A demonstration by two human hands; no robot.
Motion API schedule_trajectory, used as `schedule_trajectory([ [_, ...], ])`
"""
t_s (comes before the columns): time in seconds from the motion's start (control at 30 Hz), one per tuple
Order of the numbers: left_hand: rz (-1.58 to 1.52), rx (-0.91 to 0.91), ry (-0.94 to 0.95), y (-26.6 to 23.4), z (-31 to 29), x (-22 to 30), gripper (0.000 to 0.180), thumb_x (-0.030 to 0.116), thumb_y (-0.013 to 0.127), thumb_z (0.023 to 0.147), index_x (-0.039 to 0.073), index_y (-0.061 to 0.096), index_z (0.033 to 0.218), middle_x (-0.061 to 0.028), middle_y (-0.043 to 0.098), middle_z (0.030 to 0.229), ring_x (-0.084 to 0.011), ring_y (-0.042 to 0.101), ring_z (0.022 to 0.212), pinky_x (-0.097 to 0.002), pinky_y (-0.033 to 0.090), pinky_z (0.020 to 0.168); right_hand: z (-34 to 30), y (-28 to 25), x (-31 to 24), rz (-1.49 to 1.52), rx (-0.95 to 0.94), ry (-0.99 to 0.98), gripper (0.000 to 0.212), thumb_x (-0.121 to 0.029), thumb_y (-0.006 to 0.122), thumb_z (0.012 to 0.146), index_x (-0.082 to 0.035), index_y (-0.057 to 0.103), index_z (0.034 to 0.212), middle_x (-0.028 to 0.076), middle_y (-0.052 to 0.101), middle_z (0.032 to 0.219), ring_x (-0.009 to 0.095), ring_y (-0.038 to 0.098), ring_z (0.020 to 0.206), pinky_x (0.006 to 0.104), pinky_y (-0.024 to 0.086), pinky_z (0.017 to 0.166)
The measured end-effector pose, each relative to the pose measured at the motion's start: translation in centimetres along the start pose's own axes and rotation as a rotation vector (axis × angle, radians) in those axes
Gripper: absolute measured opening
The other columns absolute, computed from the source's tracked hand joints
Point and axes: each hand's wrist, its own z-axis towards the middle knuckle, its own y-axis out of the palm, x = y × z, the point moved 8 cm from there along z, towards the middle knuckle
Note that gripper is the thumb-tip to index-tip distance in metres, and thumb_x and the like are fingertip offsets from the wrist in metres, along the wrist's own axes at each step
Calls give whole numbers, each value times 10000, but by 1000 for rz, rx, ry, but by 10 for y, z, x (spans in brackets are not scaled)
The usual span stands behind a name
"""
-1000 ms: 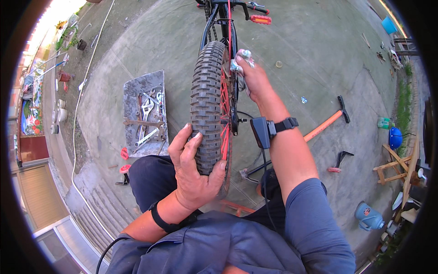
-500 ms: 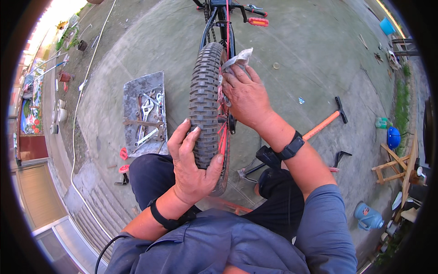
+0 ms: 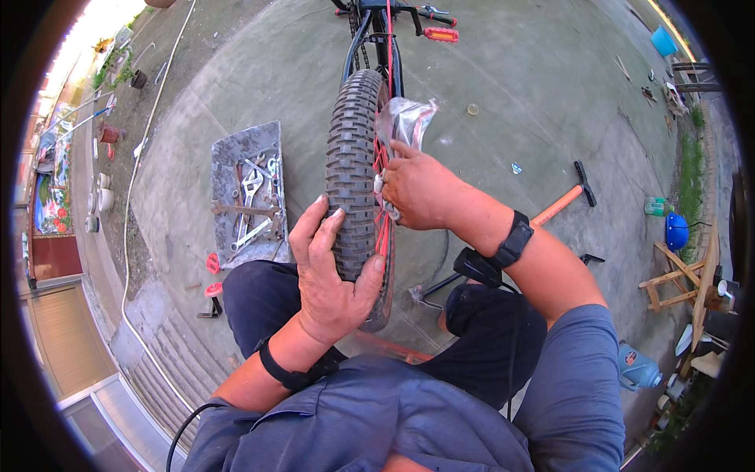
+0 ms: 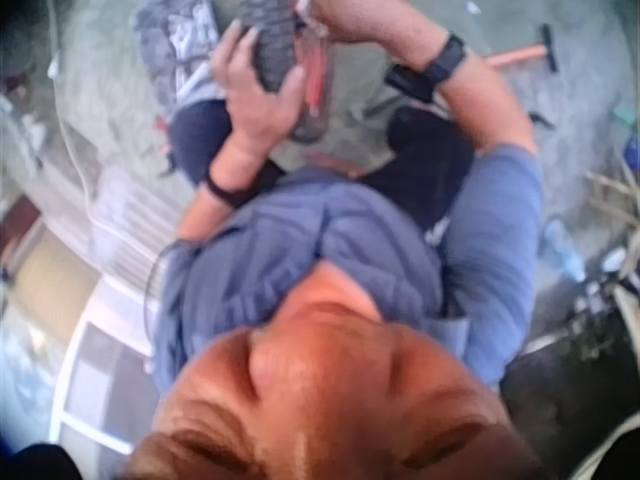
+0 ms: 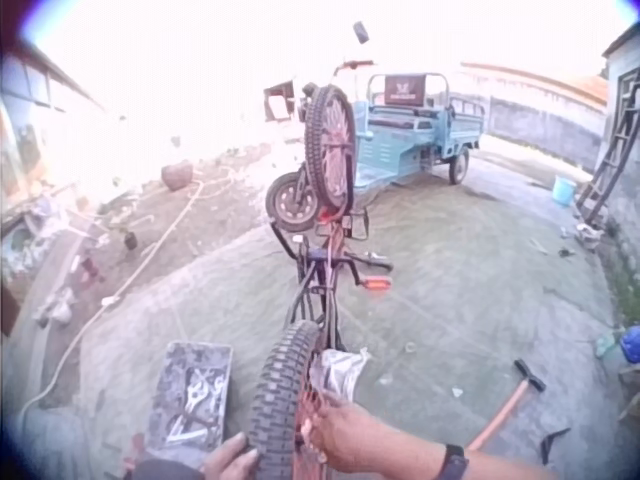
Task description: The person manipulates a bicycle wheel and axle by hand while sitting on the ground. They use a cloth to wipe down the central hub and axle area before reinserting the wheel into the frame.
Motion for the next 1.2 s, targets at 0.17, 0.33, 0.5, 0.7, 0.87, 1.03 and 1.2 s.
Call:
schedule_trajectory([
  [0.17,-19,3,-7,-1,-1,-2,678,163,738,779,-21,403,1338,-270,352,1390,-408,423,1254,-473,384,1050,-42,-9,-32,712,-151,-57,232,-212,685,742,-78,717,930,79,701,827,231,668,827,399,497,933],
  [0.33,-37,26,-10,-2,-2,-2,679,157,740,776,-24,404,1339,-265,354,1391,-403,426,1253,-468,383,1052,-91,7,66,1546,20,623,300,-223,645,916,-10,656,1127,49,697,936,108,634,837,293,526,757],
  [0.5,-39,25,-4,1,-2,-3,675,190,736,799,-26,402,1344,-262,358,1389,-399,424,1256,-466,379,1053,-57,37,126,2020,754,854,366,-393,559,983,-49,620,1093,57,675,896,157,647,743,299,521,656],
  [0.7,-8,21,-8,0,-3,-2,662,236,725,832,-28,401,1345,-262,362,1388,-397,423,1255,-464,371,1054,3,75,103,1785,882,1130,380,-422,539,983,-56,616,1045,34,647,844,169,625,721,353,506,640],
  [0.87,-10,20,-9,2,-2,-1,666,237,726,830,-28,398,1346,-263,359,1390,-396,424,1253,-464,371,1053,-21,83,89,1420,867,1090,362,-349,560,971,0,630,1032,103,688,901,187,648,797,352,509,722],
  [1.03,-13,31,-4,1,-3,-3,666,235,726,830,-28,398,1345,-265,358,1391,-393,426,1252,-464,376,1048,-65,65,74,1578,162,654,311,-231,617,968,-27,605,1202,56,679,1005,135,639,888,303,531,790],
  [1.2,-13,26,3,2,-3,-1,673,231,731,826,-31,397,1348,-267,356,1394,-392,428,1251,-465,378,1046,-95,75,130,1852,662,919,312,-272,605,974,-46,585,1188,68,678,980,170,659,844,333,569,694],
])
